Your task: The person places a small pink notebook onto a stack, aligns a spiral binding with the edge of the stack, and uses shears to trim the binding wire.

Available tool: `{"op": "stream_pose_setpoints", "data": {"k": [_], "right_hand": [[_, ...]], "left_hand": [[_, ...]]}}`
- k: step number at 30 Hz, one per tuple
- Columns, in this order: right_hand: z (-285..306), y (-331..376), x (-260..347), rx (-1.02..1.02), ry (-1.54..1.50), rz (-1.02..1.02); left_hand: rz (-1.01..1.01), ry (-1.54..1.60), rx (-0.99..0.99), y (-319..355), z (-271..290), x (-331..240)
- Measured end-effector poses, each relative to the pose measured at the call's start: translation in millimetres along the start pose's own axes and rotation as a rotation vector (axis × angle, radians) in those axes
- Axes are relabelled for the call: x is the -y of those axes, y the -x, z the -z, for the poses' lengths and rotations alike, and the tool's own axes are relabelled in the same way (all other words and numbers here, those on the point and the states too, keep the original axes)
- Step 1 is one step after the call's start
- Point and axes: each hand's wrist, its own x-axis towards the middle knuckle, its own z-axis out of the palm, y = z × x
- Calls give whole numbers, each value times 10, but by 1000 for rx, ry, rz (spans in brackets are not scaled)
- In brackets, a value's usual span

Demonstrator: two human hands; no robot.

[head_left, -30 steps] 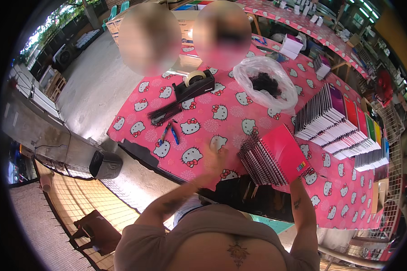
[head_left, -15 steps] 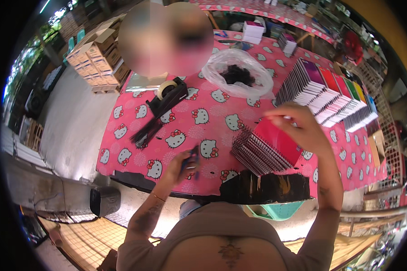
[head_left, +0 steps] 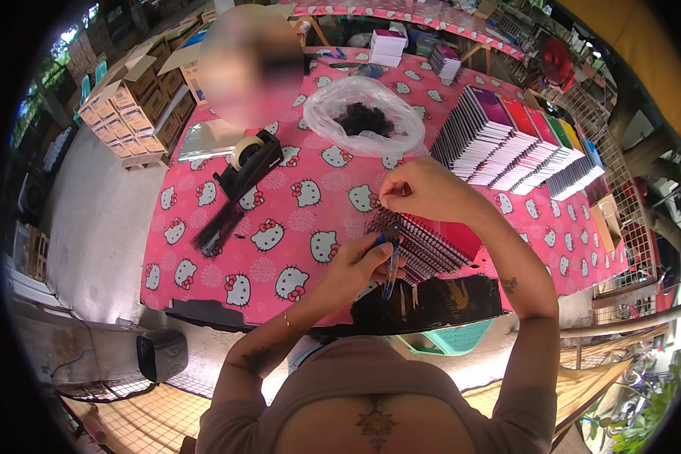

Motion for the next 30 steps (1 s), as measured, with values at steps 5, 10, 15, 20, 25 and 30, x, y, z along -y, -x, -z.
{"op": "stream_pose_setpoints", "data": {"k": [5,10,15,20,25,30], "right_hand": [[16,19,1,20,-57,-22],[33,40,43,7,-70,-34],[35,61,43,-8,-59,-21],[-17,94,-43,-95,-98,42],[-60,59,35,-256,112,196],[6,-58,113,68,219,40]], "left_hand": [[50,-40,-32,22,-32,-94],[2,-51,-39,6,-51,-93],[-21,-136,29,-19,-40,-86],[-53,-79,1,55,-21,88],[-78,-105,20,34,27,155],[43,-71,-35,-31,-21,42]]}}
